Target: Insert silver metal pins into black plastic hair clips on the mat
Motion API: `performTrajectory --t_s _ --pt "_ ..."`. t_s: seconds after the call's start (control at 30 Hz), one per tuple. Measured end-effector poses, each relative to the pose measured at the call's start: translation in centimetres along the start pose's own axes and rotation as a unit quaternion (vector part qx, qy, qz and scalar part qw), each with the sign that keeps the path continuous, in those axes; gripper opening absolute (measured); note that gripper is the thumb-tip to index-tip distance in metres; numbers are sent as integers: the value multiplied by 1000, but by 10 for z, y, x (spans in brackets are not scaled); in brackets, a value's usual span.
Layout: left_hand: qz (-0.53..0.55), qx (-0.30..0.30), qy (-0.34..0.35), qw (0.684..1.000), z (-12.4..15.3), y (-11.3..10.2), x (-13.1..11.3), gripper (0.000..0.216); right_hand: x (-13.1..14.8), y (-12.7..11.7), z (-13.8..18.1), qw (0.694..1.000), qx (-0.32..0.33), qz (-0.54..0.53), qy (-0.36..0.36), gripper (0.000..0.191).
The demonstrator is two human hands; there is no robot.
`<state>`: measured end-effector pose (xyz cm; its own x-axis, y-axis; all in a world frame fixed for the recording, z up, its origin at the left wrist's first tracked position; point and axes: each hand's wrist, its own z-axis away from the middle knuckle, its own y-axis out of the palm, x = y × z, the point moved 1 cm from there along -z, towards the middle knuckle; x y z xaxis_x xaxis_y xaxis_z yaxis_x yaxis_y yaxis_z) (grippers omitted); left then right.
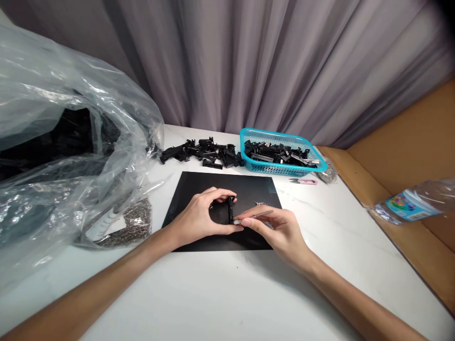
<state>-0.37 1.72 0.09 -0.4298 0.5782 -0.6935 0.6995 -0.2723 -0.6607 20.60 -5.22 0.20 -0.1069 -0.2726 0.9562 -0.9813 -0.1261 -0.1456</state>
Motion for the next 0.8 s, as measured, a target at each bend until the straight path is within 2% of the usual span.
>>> performTrajectory --t_s 0.4,0.6,0.7,0.8 --pt "-45 4 -1 999 0 1 1 61 -5 -1 1 999 12 35 -36 10" --pt "-40 14 -2 999 0 2 1 61 -7 1 3 998 16 54 -17 14" --pt "-28 10 6 1000 0 1 1 61 -2 -1 2 999 -4 48 -9 20" --pt "-18 4 -1 1000 0 0 2 61 5 -14 -3 996 -68 33 -51 31"
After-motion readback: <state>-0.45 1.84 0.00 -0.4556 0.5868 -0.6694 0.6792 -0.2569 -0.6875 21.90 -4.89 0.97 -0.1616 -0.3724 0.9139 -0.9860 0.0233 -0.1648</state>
